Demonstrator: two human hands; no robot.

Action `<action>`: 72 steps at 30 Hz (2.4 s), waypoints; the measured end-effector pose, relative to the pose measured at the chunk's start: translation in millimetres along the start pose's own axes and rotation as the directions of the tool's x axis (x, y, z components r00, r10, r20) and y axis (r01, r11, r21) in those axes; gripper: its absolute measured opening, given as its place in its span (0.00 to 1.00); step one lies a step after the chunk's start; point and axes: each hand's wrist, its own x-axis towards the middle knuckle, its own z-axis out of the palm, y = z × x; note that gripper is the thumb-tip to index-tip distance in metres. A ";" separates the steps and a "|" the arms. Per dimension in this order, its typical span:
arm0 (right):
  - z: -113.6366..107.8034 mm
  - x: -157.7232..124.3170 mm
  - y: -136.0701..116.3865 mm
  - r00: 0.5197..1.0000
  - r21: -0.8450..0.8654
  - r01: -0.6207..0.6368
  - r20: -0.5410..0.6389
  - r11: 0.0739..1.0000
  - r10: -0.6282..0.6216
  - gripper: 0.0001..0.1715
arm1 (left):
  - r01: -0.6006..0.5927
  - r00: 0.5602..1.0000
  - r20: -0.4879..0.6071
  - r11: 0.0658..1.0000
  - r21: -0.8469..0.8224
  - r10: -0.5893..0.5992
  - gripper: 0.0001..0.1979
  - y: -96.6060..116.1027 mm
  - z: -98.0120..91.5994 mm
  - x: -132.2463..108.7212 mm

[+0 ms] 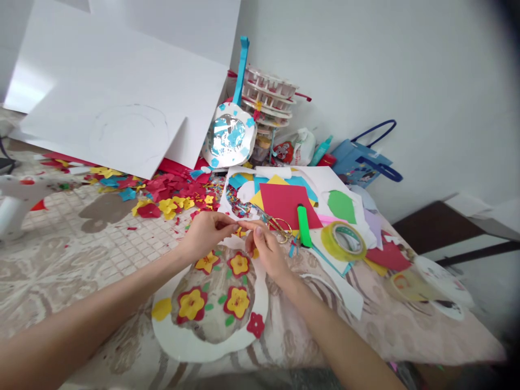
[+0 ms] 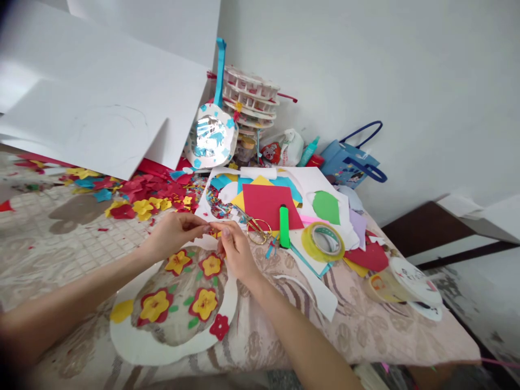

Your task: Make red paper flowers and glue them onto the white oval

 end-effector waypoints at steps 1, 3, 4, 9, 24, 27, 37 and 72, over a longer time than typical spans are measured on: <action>0.0 -0.2 0.3 1.000 -0.004 0.002 0.002 1.000 -0.002 0.22 | 0.001 1.000 0.001 1.000 0.002 -0.001 0.11 0.5 -0.1 -0.2; 0.1 -0.8 0.0 1.000 -0.004 0.011 0.007 1.000 -0.011 0.22 | 0.000 1.000 0.007 1.000 -0.004 0.000 0.11 1.4 -0.2 -0.8; 0.2 -1.1 -0.6 1.000 0.000 0.013 0.012 1.000 -0.013 0.22 | -0.001 1.000 0.003 1.000 -0.003 0.001 0.11 1.8 -0.2 -1.2; 2.0 -3.0 -3.4 1.000 0.050 0.007 0.012 0.999 -0.008 0.23 | -0.038 0.998 -0.042 0.998 0.040 0.040 0.10 2.1 -1.2 -2.6; 5.4 -2.9 -4.9 0.994 0.182 -0.100 0.051 0.978 0.092 0.28 | 0.031 0.998 0.066 0.981 -0.194 -0.019 0.10 -6.8 -4.8 -2.2; 5.0 -3.1 -6.3 0.999 0.107 -0.030 0.027 0.994 0.028 0.25 | 0.071 0.996 0.069 0.978 -0.198 -0.059 0.11 -4.2 -5.4 -4.9; 7.4 -7.1 -2.5 0.998 0.106 -0.037 0.047 0.994 0.032 0.24 | 0.006 1.000 0.019 0.990 -0.143 -0.003 0.11 -1.4 -8.0 -8.8; -53.9 21.8 12.5 0.888 -0.152 0.060 -0.443 0.987 -0.122 0.05 | -0.013 0.995 -0.096 0.998 -0.069 0.006 0.14 -0.4 -37.0 0.7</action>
